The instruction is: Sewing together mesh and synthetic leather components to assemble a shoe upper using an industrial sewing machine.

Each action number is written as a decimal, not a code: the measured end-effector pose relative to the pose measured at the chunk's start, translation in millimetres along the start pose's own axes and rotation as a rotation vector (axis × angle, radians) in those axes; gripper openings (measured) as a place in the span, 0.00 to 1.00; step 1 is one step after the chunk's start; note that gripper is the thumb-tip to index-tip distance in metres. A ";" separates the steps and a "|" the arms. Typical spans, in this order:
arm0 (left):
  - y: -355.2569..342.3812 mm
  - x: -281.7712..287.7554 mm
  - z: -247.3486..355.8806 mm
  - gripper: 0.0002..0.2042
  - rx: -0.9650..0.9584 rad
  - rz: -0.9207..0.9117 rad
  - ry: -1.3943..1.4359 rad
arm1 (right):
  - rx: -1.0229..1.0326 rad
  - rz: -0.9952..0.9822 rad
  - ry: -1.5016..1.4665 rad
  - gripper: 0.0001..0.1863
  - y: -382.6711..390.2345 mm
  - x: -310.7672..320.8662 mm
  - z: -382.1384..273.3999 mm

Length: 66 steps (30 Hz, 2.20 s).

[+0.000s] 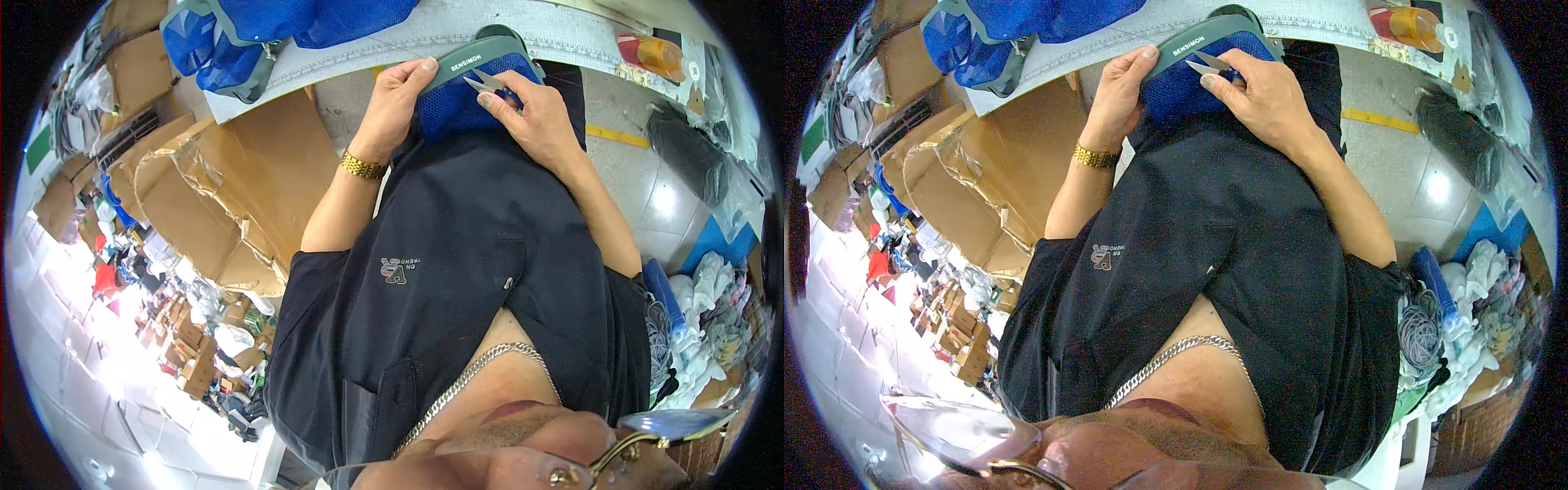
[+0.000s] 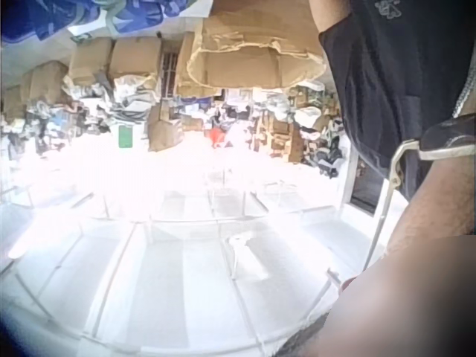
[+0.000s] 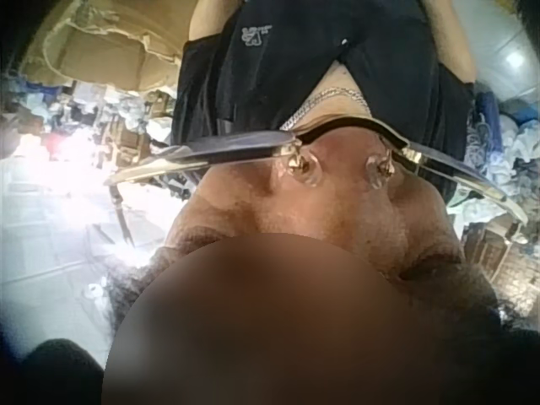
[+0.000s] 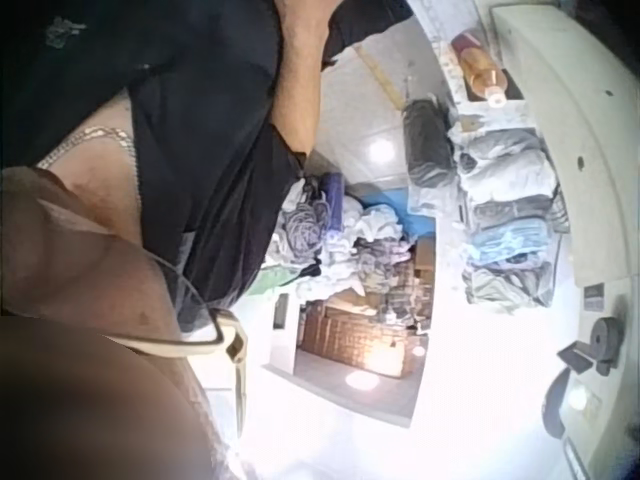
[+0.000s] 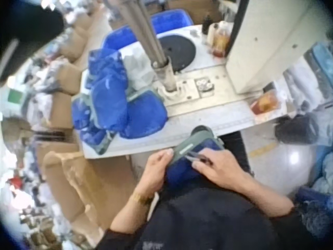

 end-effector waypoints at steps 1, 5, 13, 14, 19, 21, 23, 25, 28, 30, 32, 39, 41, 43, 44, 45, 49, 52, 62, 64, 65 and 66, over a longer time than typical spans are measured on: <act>0.7 -0.3 0.4 0.14 -0.006 0.008 -0.029 | -0.001 -0.005 0.000 0.18 -0.2 0.1 -0.5; 1.4 -1.4 0.3 0.14 -0.076 0.015 -0.128 | 0.018 0.020 -0.002 0.18 0.4 -2.3 2.4; 6.5 -7.1 4.5 0.15 -0.088 0.030 -0.175 | 0.037 0.022 0.009 0.19 0.2 -2.9 2.5; 6.7 -7.2 4.5 0.15 -0.089 0.033 -0.180 | 0.036 0.022 0.010 0.19 0.3 -2.5 2.1; 7.5 -7.4 3.8 0.15 -0.096 0.040 -0.182 | 0.003 0.003 0.009 0.18 -0.3 -2.5 0.8; 7.8 -7.3 3.9 0.15 -0.091 0.039 -0.174 | 0.003 0.027 -0.027 0.18 -0.1 -3.8 2.4; 7.4 -7.1 2.5 0.14 -0.038 -0.009 -0.108 | -0.029 0.063 -0.224 0.17 -0.1 -6.3 7.6; 6.4 -6.7 2.2 0.14 -0.038 0.004 -0.107 | -0.286 0.059 -0.729 0.15 1.1 -5.5 13.5; 6.0 -6.4 2.2 0.13 -0.038 0.015 -0.097 | -0.269 0.148 -0.801 0.12 1.4 1.2 19.9; 5.9 -7.5 2.4 0.13 -0.038 0.011 -0.087 | -0.109 0.207 -0.557 0.13 -1.4 0.8 14.6; 6.0 -9.9 3.1 0.13 -0.036 0.015 -0.047 | 0.049 0.264 -0.309 0.13 -3.9 2.6 8.0; 8.1 -15.0 5.8 0.13 -0.077 -0.007 -0.140 | 0.340 0.145 0.172 0.18 -11.3 3.5 0.7; 10.4 -20.6 9.7 0.13 -0.116 0.059 -0.331 | 0.350 0.140 0.210 0.15 -11.2 3.7 6.0; 12.0 -21.6 13.3 0.13 -0.096 0.083 -0.319 | 0.294 0.162 0.195 0.10 -12.9 7.7 6.7; 11.9 -20.8 14.1 0.12 -0.073 0.108 -0.306 | 0.225 0.190 0.149 0.09 -14.0 11.3 7.4; 11.2 -19.4 14.2 0.12 -0.075 0.110 -0.303 | 0.162 0.200 0.028 0.10 -12.7 14.7 11.1; 5.2 -18.2 14.1 0.13 -0.173 0.163 -0.424 | -0.084 0.065 -0.393 0.12 -6.9 14.3 7.2; 0.0 -17.7 13.1 0.13 -0.197 0.218 -0.499 | 0.219 0.138 -0.210 0.08 -14.5 11.1 -5.1; -2.0 3.0 28.5 0.12 -0.400 0.382 -0.862 | 0.250 -0.073 -0.053 0.10 -22.0 3.0 14.8; 0.1 31.4 35.1 0.13 -0.338 0.518 -0.784 | 0.245 -0.140 0.150 0.09 8.2 17.8 48.9; 0.0 41.6 38.9 0.13 -0.386 0.534 -0.662 | 0.122 -0.172 0.219 0.09 30.9 28.9 82.1; 0.6 51.9 37.4 0.13 -0.393 0.489 -0.634 | 0.044 -0.210 0.244 0.09 46.5 43.4 109.7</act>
Point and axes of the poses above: each hand's wrist, its own y-axis away from the middle knuckle, its own x-axis out of the back of the hand, z = x × y, the point moved 3 cm from there along -y, towards the middle knuckle, and after that the axes turned 14 degrees about x, right-handed, at the moved point
